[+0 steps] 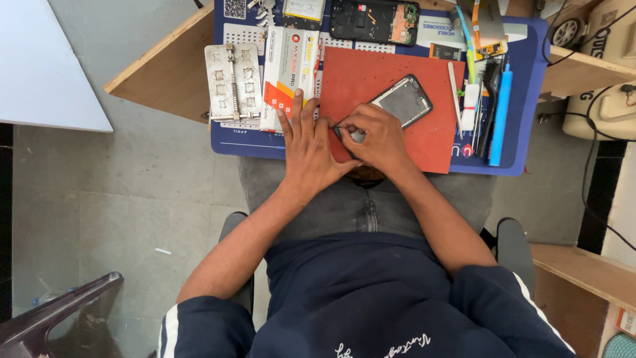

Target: The person is repairing a smartphone. They use a small tool to carefully pry and separate the screen from the phone's frame, then wipe the surface with a cloth. The person works on a single device throughout the clip.

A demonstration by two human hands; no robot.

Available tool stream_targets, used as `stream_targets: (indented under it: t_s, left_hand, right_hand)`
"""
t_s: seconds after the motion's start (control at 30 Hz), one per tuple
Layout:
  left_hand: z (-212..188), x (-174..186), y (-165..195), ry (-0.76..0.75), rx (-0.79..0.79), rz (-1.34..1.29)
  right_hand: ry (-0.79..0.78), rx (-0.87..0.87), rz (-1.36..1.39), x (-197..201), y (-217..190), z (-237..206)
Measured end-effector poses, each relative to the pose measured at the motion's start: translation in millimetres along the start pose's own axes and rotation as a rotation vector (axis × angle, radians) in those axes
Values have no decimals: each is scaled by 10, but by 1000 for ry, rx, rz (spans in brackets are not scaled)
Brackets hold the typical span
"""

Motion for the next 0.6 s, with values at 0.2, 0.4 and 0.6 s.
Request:
stream_targets:
  t_s: [0.2,0.4,0.6]
  left_hand:
    - [12,7,15,38,-27,-4]
    - [11,-55,-21,-25,3,10]
    - [2,-18,11,44,-52,-3]
  right_hand:
    - [6,68,-35,-7,-31,-5]
    - [56,35,4,-15,-15,-26]
    - [79,26,-14,-13,-13,-39]
Point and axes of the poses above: each hand's wrist, its own z-axis towards the middle knuckle, its own x-axis out of the back of the hand, y = z × x, the point moved 9 cm from there along z, towards the middle knuckle, and after that the axes turned 14 degrees about -z, right-handed, at the moved point
